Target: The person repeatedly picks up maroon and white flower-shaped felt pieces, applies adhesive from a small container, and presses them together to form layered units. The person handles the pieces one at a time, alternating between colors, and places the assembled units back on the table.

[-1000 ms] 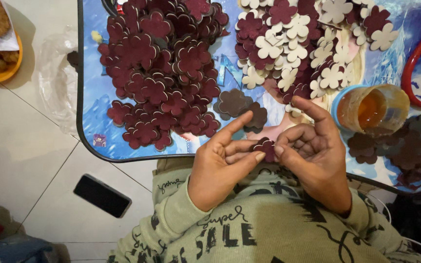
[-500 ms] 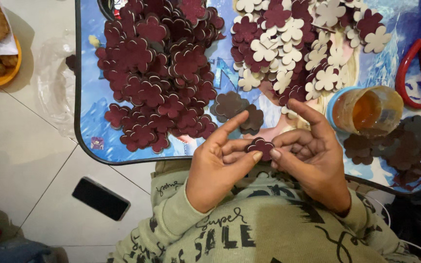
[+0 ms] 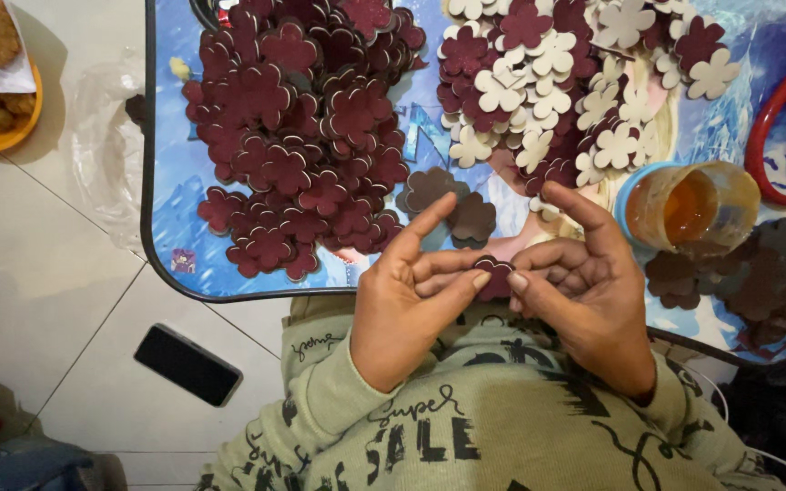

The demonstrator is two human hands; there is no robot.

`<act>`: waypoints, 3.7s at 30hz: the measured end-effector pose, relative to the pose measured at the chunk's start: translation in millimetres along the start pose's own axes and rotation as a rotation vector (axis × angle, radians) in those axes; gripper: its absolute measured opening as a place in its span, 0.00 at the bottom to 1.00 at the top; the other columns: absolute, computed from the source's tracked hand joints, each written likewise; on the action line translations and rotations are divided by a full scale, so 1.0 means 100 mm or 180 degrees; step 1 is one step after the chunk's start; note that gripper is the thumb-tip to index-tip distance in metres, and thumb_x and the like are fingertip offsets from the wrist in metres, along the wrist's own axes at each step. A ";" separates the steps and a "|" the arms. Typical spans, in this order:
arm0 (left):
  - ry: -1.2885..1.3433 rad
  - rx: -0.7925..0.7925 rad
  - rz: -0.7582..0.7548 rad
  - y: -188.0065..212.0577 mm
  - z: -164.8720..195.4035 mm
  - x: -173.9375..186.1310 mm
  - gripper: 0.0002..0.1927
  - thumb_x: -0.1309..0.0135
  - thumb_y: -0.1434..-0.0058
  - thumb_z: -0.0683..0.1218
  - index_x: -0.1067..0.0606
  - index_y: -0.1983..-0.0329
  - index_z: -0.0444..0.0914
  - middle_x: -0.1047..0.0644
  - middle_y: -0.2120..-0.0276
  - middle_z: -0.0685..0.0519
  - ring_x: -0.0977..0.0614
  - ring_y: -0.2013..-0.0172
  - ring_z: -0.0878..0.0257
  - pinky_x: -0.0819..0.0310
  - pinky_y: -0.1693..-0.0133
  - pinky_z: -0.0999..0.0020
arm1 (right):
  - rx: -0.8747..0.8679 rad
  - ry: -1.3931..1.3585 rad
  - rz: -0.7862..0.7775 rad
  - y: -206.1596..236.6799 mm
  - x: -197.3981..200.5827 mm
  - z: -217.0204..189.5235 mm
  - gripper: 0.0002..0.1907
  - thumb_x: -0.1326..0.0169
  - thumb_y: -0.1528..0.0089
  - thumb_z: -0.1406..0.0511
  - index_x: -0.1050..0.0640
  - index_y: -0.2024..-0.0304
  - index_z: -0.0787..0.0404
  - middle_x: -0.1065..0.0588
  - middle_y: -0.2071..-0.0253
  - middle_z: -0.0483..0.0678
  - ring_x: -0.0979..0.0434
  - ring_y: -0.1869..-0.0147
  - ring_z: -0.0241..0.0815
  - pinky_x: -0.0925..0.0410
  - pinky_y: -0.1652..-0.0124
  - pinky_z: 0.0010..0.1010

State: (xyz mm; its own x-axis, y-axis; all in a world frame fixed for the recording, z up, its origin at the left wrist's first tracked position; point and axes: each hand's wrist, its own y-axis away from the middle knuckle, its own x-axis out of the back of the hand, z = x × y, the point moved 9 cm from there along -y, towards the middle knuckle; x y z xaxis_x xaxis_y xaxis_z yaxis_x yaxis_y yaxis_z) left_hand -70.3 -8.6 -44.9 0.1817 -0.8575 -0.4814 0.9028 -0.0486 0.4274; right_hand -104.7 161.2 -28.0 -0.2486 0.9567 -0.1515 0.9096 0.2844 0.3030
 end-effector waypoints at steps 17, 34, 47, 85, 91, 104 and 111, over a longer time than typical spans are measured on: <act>0.0045 0.0039 -0.0009 -0.01 -0.04 0.02 0.39 0.42 0.37 0.34 0.41 0.24 0.35 0.18 0.56 0.47 0.17 0.56 0.67 0.21 0.52 0.75 | 0.0034 0.0236 -0.0105 0.00 -0.04 -0.04 0.45 0.42 0.40 0.79 0.45 0.23 0.63 0.22 0.62 0.53 0.21 0.62 0.33 0.27 0.62 0.23; 0.0002 0.0075 -0.0224 0.01 0.00 -0.05 0.47 0.40 0.42 0.33 0.49 0.22 0.37 0.20 0.51 0.47 0.17 0.51 0.66 0.20 0.51 0.74 | 0.0179 0.0153 0.0038 0.01 -0.01 -0.04 0.45 0.43 0.39 0.79 0.46 0.22 0.63 0.22 0.61 0.52 0.21 0.61 0.33 0.27 0.61 0.22; -0.0334 0.0103 -0.0093 0.01 -0.01 -0.01 0.46 0.39 0.41 0.35 0.46 0.21 0.37 0.18 0.60 0.49 0.16 0.57 0.67 0.21 0.56 0.76 | 0.0154 0.0075 0.0056 0.01 0.02 -0.01 0.45 0.44 0.38 0.78 0.47 0.22 0.64 0.22 0.60 0.52 0.21 0.61 0.34 0.27 0.62 0.22; -0.0216 0.0070 0.0050 0.01 -0.07 -0.01 0.44 0.42 0.38 0.37 0.46 0.20 0.39 0.20 0.61 0.52 0.18 0.61 0.71 0.24 0.62 0.79 | 0.0269 0.0283 0.0043 0.04 0.01 0.03 0.45 0.43 0.39 0.78 0.45 0.22 0.63 0.23 0.62 0.50 0.24 0.59 0.30 0.31 0.59 0.19; -0.0514 -0.0152 -0.0112 0.01 0.01 -0.07 0.47 0.37 0.42 0.36 0.47 0.22 0.40 0.21 0.57 0.51 0.17 0.57 0.68 0.21 0.56 0.77 | 0.0339 0.0176 0.0226 0.02 0.07 0.04 0.43 0.44 0.38 0.77 0.46 0.22 0.63 0.22 0.62 0.49 0.24 0.63 0.29 0.30 0.65 0.19; -0.0080 -0.0099 0.0023 0.00 -0.02 -0.01 0.45 0.40 0.39 0.35 0.46 0.21 0.38 0.20 0.58 0.49 0.18 0.58 0.68 0.23 0.56 0.77 | 0.0383 0.0257 0.0027 0.00 0.00 0.00 0.43 0.45 0.38 0.77 0.47 0.23 0.63 0.21 0.56 0.53 0.21 0.56 0.33 0.28 0.58 0.22; -0.0317 -0.0136 0.0006 0.01 -0.02 -0.03 0.45 0.40 0.39 0.36 0.46 0.21 0.38 0.18 0.58 0.49 0.17 0.58 0.68 0.21 0.55 0.76 | 0.0259 0.0269 0.0160 -0.01 0.05 0.04 0.42 0.44 0.38 0.77 0.44 0.24 0.64 0.21 0.59 0.52 0.21 0.60 0.33 0.28 0.63 0.21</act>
State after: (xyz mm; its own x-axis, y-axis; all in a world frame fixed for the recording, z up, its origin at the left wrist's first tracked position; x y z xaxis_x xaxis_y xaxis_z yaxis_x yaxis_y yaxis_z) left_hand -69.5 -4.8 -44.8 0.1456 -0.9043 -0.4012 0.9186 -0.0269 0.3942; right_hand -106.0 165.6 -32.5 -0.2260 0.9724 -0.0573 0.9448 0.2331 0.2303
